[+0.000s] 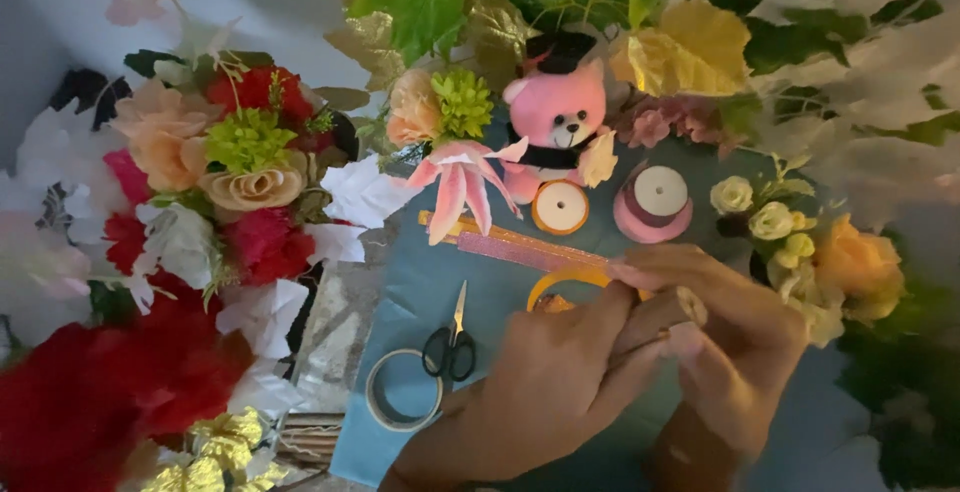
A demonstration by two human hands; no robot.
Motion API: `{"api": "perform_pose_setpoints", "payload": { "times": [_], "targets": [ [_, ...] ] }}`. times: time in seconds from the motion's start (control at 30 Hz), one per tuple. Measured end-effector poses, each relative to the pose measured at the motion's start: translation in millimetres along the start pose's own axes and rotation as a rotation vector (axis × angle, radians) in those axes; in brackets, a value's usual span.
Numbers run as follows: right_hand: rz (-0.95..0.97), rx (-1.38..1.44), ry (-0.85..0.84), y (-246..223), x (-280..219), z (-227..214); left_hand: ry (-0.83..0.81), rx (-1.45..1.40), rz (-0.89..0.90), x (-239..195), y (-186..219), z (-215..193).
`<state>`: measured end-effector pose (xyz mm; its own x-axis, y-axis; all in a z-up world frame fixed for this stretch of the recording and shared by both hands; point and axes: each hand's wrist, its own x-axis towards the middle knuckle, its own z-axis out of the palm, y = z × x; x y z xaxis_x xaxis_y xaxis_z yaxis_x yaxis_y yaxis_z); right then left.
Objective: Wrapping a yellow ribbon around a cardboard tube to create a decorative element.
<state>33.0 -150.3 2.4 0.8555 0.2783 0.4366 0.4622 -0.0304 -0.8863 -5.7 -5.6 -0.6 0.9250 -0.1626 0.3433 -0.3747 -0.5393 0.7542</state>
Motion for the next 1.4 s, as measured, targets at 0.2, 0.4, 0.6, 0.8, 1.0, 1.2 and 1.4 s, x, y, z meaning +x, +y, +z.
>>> {"api": "perform_pose_setpoints", "payload": {
  "times": [0.2, 0.4, 0.6, 0.8, 1.0, 1.2, 1.4],
  "targets": [
    [0.137, -0.139, 0.231, -8, 10, 19, -0.069, -0.052, -0.035, 8, -7, 6],
    [0.107, -0.028, 0.259, 19, 17, 10, -0.121, -0.190, -0.171, 21, -5, 8],
    [0.075, -0.050, 0.253, 32, 21, 0, -0.167, -0.142, -0.183, 17, 2, 23],
    [0.235, -0.002, 0.239, 9, 20, -6, -0.091, 0.519, 0.123, 10, 15, 22],
    [0.225, -0.060, 0.294, -12, 20, -4, -0.130, 0.100, 0.194, 9, 18, 14],
    [0.222, -0.162, 0.270, -6, 20, -11, -0.314, -0.557, -0.314, 14, 32, 5],
    [0.068, 0.058, 0.089, -31, 32, -10, -0.320, -0.692, -0.234, 15, 37, 1]
  ]
}}
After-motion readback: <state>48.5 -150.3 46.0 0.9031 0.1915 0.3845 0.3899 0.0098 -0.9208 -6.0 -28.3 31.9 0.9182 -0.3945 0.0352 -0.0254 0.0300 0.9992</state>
